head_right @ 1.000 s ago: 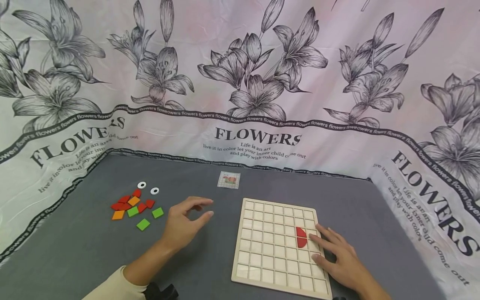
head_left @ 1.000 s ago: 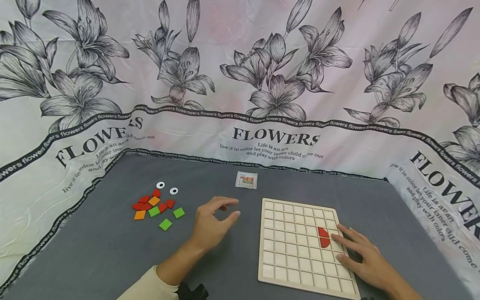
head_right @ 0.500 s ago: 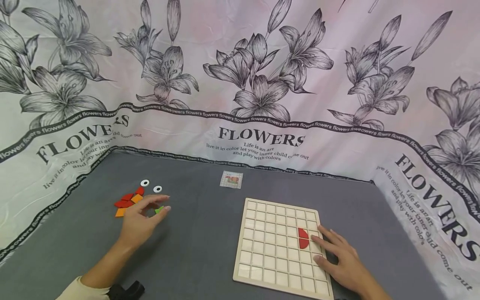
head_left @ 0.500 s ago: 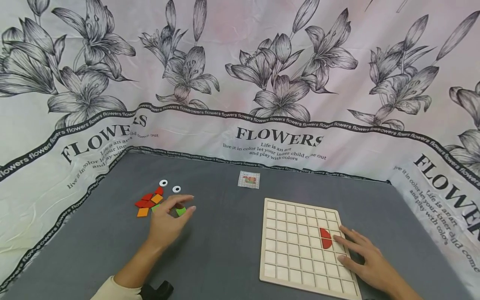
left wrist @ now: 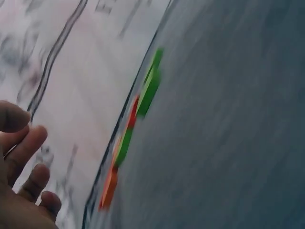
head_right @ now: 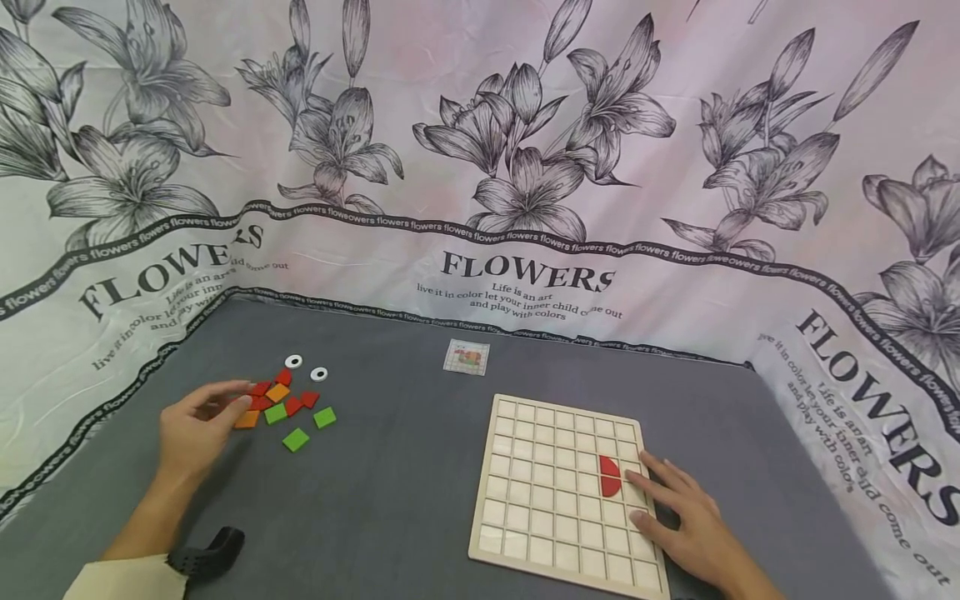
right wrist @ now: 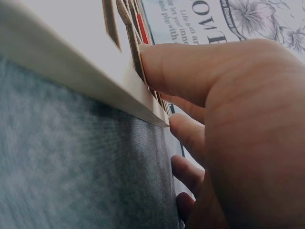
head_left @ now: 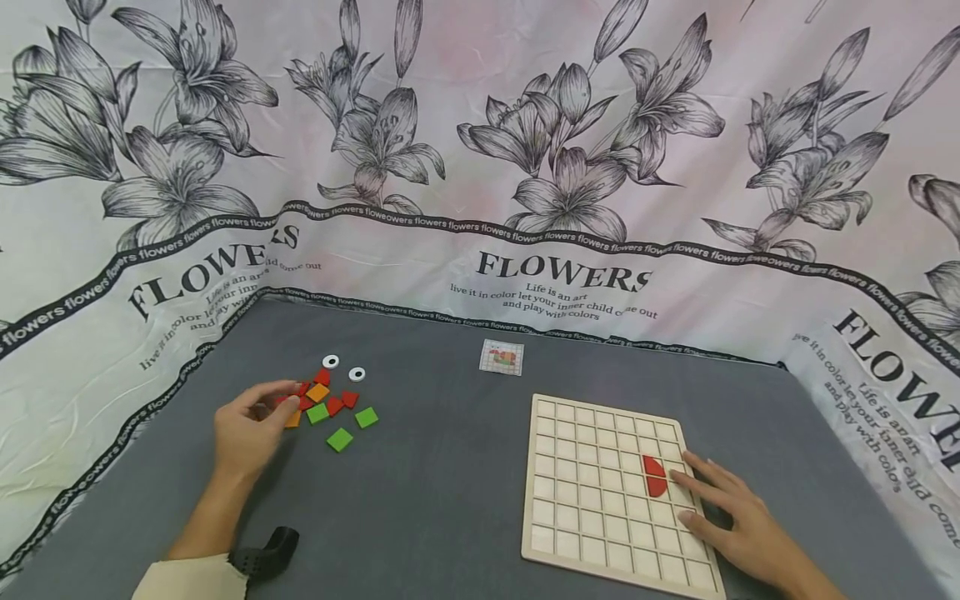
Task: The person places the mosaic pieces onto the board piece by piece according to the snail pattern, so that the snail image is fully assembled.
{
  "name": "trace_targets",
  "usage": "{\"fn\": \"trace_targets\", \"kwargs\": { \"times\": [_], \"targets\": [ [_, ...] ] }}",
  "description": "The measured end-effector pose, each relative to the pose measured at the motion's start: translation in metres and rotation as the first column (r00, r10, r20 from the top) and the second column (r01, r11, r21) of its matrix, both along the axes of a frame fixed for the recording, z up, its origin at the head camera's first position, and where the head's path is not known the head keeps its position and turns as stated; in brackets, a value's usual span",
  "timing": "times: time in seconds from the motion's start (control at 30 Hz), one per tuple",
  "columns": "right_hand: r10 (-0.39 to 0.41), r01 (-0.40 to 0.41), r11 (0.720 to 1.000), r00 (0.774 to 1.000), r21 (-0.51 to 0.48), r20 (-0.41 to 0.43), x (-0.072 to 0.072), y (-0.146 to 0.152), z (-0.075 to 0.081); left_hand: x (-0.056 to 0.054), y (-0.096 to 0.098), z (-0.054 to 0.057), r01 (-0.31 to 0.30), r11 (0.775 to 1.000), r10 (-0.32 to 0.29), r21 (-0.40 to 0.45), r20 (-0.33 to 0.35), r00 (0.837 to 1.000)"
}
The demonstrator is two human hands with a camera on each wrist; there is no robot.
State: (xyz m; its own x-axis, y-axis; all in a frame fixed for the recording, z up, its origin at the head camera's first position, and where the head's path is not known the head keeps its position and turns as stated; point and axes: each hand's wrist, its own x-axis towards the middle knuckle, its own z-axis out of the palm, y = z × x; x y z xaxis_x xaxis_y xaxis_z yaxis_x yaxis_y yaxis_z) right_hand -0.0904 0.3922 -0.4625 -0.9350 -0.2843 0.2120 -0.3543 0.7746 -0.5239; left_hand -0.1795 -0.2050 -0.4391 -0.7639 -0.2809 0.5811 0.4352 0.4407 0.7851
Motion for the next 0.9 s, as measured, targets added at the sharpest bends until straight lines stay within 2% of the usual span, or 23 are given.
{"fn": "trace_targets", "kwargs": {
  "times": [0.1,0.17,0.3,0.43,0.53,0.63,0.9],
  "targets": [
    [0.002,-0.002,1.000,1.000,0.003,-0.005,-0.001,0.000,0.000,-0.005,-0.021,-0.015,-0.030,0.999,0.030,0.011,0.072,0.997],
    [0.004,-0.004,1.000,1.000,0.006,-0.011,-0.001,0.000,0.000,-0.005,-0.029,-0.020,-0.039,0.999,0.039,-0.002,0.131,0.991],
    [0.009,-0.008,1.000,1.000,0.006,-0.019,-0.001,0.000,-0.001,-0.004,-0.038,-0.025,-0.049,0.993,0.074,-0.111,0.236,0.969],
    [0.011,-0.011,1.000,1.000,0.004,-0.019,-0.001,-0.001,-0.001,-0.004,-0.041,-0.025,-0.041,0.962,0.127,-0.271,0.306,0.944],
    [0.009,-0.009,1.000,1.000,0.001,-0.016,-0.001,-0.001,-0.001,-0.005,-0.041,-0.024,-0.007,0.946,0.124,-0.324,0.342,0.931],
    [0.011,-0.011,1.000,1.000,-0.003,-0.015,-0.002,-0.001,-0.001,-0.005,-0.040,-0.023,0.021,0.945,0.107,-0.327,0.369,0.923],
    [0.015,-0.015,1.000,1.000,-0.011,-0.016,-0.001,-0.001,-0.001,-0.003,-0.042,-0.023,0.058,0.935,0.088,-0.349,0.387,0.918]
  ]
}}
